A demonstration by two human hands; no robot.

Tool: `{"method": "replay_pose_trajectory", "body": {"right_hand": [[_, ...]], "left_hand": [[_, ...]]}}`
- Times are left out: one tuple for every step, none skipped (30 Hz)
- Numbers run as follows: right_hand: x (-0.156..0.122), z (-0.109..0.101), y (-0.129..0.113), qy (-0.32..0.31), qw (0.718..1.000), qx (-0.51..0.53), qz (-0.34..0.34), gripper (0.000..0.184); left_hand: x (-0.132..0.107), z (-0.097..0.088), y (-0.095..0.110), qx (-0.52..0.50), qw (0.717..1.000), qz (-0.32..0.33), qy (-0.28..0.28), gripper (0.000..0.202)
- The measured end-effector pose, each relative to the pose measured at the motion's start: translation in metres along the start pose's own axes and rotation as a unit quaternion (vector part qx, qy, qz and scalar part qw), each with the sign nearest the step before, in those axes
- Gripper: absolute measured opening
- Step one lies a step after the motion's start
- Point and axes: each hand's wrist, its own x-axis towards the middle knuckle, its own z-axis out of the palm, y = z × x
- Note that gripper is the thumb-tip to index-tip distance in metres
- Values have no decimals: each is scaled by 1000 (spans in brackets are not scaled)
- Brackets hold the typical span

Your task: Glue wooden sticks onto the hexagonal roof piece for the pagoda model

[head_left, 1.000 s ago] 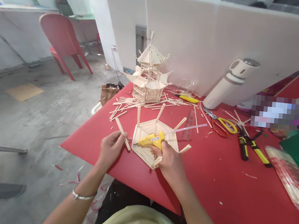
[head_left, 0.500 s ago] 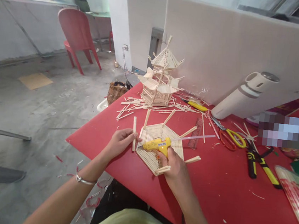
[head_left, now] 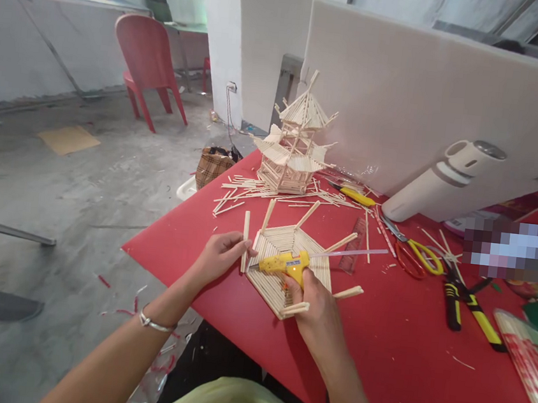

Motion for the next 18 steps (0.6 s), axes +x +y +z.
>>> {"method": "replay_pose_trajectory", "body": {"right_hand": [[0,-1,-1,0,1000,-3,2,24],[-1,-2,-2,-2,1000,-5,3,24],[-1,-3,-3,-3,1000,-7,5,24],[-2,-4,-4,-6,1000,-8,6,24],[-2,-5,-6,-8,1000,-8,8,24],[-2,-6,-7,-10,1000,-10,10,24],[-3,-7,-8,-12,1000,-12,14,24],[-3,-8,-9,-15,1000,-14,19,24],[-3,-9,-10,-19,999,-17,23,23],[-3,-9,-11,-23,999,-20,28,23],[-3,-10,-11,-27,999,-24,32,22],[-3,-10,-11,-31,999,-26,35,22],[-3,-10,-11,-34,998,-28,37,22],[-4,-10,-10,-39,998,-29,40,22],[-4,-10,-10,-44,998,-28,42,23],[-5,-10,-10,-48,998,-27,44,23],[-5,-10,-9,-51,997,-25,46,23],[-6,-10,-9,-53,997,-25,48,23]], "left_hand": [[0,0,0,1,1000,0,2,35],[0,0,0,3,1000,0,3,35],[0,0,-1,4,1000,0,3,35],[0,0,-2,5,1000,1,2,34],[0,0,-2,6,1000,2,1,34],[0,0,-3,6,1000,3,-1,34],[0,0,-4,7,1000,4,-1,34],[1,0,-5,8,1000,6,-2,35],[1,0,-5,8,1000,8,-2,35],[1,0,-5,10,1000,9,-1,36],[1,0,-5,11,1000,10,-1,36],[1,-1,-5,13,1000,9,0,36],[1,-1,-5,16,1000,7,1,37],[0,-1,-4,19,1000,6,1,37],[0,-1,-3,21,1000,5,3,36],[0,-1,-3,22,1000,5,3,36],[0,-1,-2,23,1000,6,4,36],[0,-1,-2,23,1000,7,4,35]]}}
